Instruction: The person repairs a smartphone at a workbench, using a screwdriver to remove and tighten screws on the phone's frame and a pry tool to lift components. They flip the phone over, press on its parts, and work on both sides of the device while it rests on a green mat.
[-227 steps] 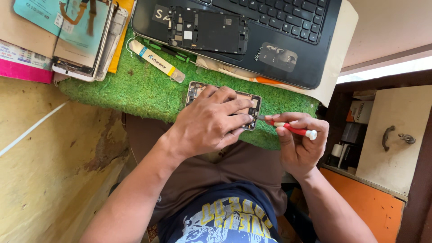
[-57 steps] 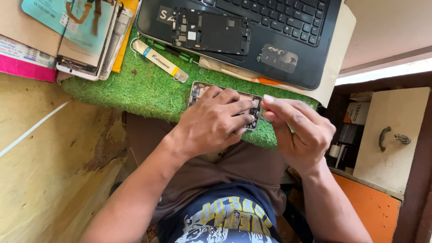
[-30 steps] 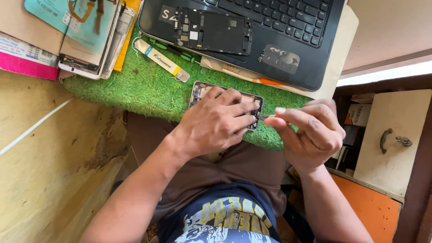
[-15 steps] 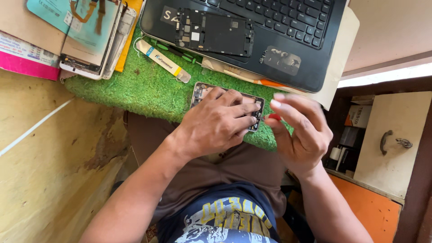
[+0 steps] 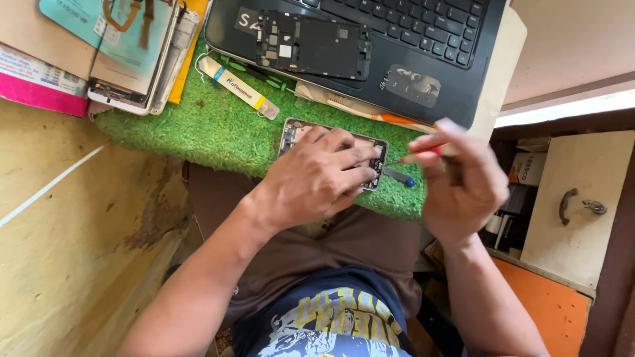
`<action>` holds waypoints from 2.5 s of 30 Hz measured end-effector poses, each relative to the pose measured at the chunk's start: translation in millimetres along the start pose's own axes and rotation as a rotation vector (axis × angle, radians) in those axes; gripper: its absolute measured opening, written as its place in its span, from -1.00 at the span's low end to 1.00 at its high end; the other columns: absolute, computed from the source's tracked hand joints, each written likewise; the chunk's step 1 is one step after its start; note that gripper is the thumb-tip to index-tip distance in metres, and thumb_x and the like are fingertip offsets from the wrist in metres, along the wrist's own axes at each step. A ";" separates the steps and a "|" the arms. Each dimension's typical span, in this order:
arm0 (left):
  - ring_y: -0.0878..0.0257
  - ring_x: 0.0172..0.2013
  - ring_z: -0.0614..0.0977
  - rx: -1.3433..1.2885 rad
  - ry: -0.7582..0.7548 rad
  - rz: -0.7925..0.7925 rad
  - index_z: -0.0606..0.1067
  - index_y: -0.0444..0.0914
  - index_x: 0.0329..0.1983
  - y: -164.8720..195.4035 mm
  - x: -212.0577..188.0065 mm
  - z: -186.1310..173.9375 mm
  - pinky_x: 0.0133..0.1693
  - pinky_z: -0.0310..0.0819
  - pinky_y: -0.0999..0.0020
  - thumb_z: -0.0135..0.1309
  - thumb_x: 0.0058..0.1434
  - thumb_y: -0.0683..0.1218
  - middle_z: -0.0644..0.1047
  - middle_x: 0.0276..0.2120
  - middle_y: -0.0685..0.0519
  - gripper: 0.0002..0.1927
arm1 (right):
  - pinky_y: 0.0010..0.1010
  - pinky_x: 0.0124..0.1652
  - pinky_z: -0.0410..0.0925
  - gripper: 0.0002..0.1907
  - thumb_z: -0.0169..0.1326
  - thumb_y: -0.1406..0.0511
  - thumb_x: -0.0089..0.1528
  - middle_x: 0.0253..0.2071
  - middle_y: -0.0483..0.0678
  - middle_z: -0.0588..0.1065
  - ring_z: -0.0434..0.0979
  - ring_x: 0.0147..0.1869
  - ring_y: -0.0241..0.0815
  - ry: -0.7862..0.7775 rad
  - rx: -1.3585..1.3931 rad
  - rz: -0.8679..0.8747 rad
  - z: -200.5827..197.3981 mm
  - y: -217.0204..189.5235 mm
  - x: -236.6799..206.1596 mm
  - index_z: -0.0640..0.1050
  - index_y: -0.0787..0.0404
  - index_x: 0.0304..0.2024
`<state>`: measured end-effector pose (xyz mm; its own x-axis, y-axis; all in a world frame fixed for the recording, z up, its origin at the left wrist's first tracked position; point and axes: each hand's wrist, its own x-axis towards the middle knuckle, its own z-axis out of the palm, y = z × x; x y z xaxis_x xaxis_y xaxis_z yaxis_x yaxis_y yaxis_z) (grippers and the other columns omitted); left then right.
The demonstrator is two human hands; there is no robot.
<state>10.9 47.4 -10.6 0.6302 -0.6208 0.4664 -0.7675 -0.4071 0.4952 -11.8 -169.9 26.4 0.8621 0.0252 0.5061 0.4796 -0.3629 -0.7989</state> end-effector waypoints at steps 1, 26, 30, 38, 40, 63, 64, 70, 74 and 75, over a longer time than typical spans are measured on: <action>0.09 0.09 0.54 -0.012 -0.002 0.002 0.64 -0.19 -0.08 0.0 0.4 -0.9 0.12 0.35 0.09 0.25 0.13 -0.07 0.58 0.10 0.05 -0.72 | -0.44 -0.15 0.54 -0.73 0.07 0.43 0.39 -0.12 -0.05 0.53 0.61 -0.12 -0.32 0.034 0.028 0.023 -3.3 -2.6 1.2 0.45 0.27 0.15; -0.01 0.04 0.50 0.019 -0.090 -0.310 0.54 -0.31 0.10 -33.9 -18.0 -64.2 0.09 0.30 0.02 0.51 -0.31 0.12 0.47 -0.06 -0.05 -0.13 | -0.23 -0.23 0.38 -0.45 0.24 0.18 0.25 -0.26 0.02 0.41 0.42 -0.24 -0.06 -0.688 -0.930 -0.151 -0.5 -10.7 -20.6 0.56 0.30 0.24; 0.01 0.02 0.50 0.031 -0.097 -0.317 0.55 -0.29 0.09 -33.1 -17.2 -64.4 0.06 0.30 0.03 0.51 -0.34 0.12 0.48 -0.08 -0.03 -0.13 | -0.28 -0.27 0.38 -0.66 0.21 0.30 0.29 -0.23 0.00 0.45 0.44 -0.25 -0.11 -0.499 -0.942 -0.230 12.3 -20.5 -36.2 0.60 0.27 0.10; 0.02 0.02 0.50 0.040 -0.093 -0.318 0.55 -0.29 0.09 -31.8 -17.5 -63.6 0.04 0.29 0.04 0.51 -0.34 0.13 0.48 -0.07 -0.02 -0.13 | -0.30 -0.39 0.34 -0.78 0.20 0.34 0.32 -0.38 -0.07 0.38 0.42 -0.34 -0.16 -0.499 -0.938 -0.210 17.2 -25.9 -32.3 0.64 0.30 -0.01; 0.01 0.01 0.50 0.050 -0.087 -0.313 0.55 -0.28 0.09 -32.3 -15.9 -63.9 0.04 0.30 0.04 0.51 -0.35 0.13 0.48 -0.07 -0.02 -0.13 | -0.30 -0.42 0.33 -0.78 0.21 0.35 0.30 -0.41 -0.08 0.36 0.40 -0.38 -0.17 -0.485 -0.931 -0.220 16.8 -26.5 -31.1 0.65 0.31 -0.02; 0.02 0.02 0.50 0.043 -0.100 -0.328 0.56 -0.27 0.09 -31.2 -16.0 -63.7 0.05 0.28 0.03 0.50 -0.35 0.13 0.48 -0.08 0.00 -0.13 | -0.32 -0.46 0.31 -0.86 0.29 0.38 0.20 -0.40 -0.07 0.37 0.40 -0.41 -0.17 -0.450 -0.880 -0.242 14.9 -25.8 -34.6 0.64 0.28 -0.19; 0.03 0.02 0.50 0.041 -0.106 -0.333 0.55 -0.27 0.09 -30.7 -16.4 -63.7 0.05 0.28 0.03 0.50 -0.35 0.13 0.48 -0.08 0.00 -0.13 | -0.32 -0.46 0.31 -0.86 0.29 0.38 0.20 -0.40 -0.06 0.37 0.40 -0.41 -0.17 -0.453 -0.880 -0.242 15.4 -26.0 -34.5 0.64 0.28 -0.20; 0.02 0.03 0.49 0.044 -0.113 -0.326 0.55 -0.28 0.10 -30.6 -15.1 -64.5 0.06 0.28 0.03 0.50 -0.34 0.13 0.47 -0.08 0.00 -0.13 | -0.30 -0.42 0.33 -0.86 0.28 0.37 0.20 -0.37 -0.05 0.38 0.42 -0.38 -0.14 -0.433 -0.820 -0.237 13.0 -26.7 -32.5 0.64 0.28 -0.20; 0.01 0.03 0.49 0.054 -0.114 -0.323 0.54 -0.27 0.10 -30.9 -14.5 -64.4 0.06 0.28 0.02 0.49 -0.33 0.15 0.47 -0.07 -0.02 -0.13 | -0.28 -0.42 0.33 -0.92 0.29 0.39 0.24 -0.41 -0.05 0.37 0.42 -0.39 -0.14 -0.433 -0.804 -0.234 13.9 -24.8 -32.1 0.63 0.27 -0.26; 0.00 0.03 0.48 0.057 -0.115 -0.320 0.54 -0.27 0.09 -30.8 -14.6 -64.3 0.06 0.27 0.02 0.49 -0.32 0.15 0.47 -0.07 -0.02 -0.13 | -0.28 -0.41 0.33 -0.92 0.29 0.39 0.25 -0.42 -0.04 0.36 0.42 -0.39 -0.14 -0.440 -0.797 -0.228 14.5 -24.4 -32.3 0.62 0.27 -0.27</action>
<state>32.9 112.1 14.5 0.8249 -0.5261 0.2067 -0.5408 -0.6283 0.5593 -49.0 -148.4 24.8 0.8234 0.4654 0.3247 0.5316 -0.8328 -0.1544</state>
